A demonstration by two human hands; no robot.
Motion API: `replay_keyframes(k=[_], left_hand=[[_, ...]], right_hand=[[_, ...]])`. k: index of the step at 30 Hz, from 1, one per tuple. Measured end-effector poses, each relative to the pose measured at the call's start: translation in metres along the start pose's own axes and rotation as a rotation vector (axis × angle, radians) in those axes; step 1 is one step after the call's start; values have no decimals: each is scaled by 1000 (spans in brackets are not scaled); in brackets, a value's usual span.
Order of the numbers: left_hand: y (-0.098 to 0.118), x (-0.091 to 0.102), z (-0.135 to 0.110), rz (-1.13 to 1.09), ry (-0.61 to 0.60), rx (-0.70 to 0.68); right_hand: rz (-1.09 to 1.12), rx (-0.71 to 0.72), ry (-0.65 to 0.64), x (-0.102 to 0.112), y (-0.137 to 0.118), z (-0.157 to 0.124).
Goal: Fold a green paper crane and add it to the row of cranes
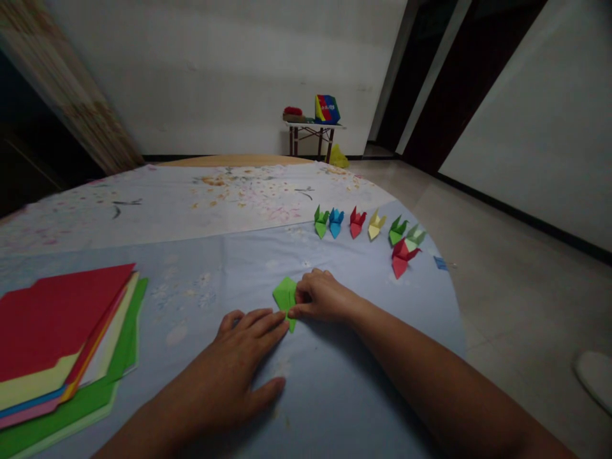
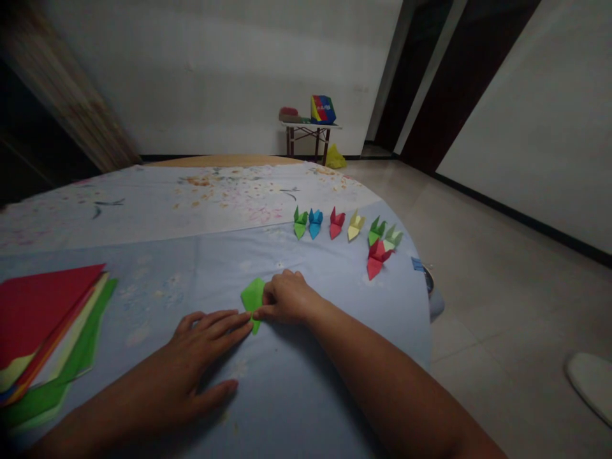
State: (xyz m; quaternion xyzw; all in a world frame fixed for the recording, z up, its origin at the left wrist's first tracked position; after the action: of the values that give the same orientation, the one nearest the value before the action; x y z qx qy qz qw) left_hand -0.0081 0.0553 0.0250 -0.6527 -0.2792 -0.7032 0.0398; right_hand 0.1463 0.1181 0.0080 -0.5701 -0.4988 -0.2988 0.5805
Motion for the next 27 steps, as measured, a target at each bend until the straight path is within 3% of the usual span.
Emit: replay_keyframes(k=[14, 27], left_hand=[[-3, -2, -1, 10, -2, -10], [-18, 0, 16, 125, 203, -48]], right_hand=[[26, 39, -45, 5, -3, -3], [135, 93, -87, 10, 3, -3]])
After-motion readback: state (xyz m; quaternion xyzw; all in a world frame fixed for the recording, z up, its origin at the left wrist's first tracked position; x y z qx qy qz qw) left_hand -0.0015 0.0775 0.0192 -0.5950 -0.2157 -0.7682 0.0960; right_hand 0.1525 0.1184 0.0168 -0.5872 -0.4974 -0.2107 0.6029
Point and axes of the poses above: each hand's wrist, its own z-axis towards the middle knuckle, its own x-axis out of the back of the hand, y = z × x, the point moved 5 cm from there along z, towards the middle knuckle, and after that the axes turned 15 degrees about -x, right-handed, at the moved point
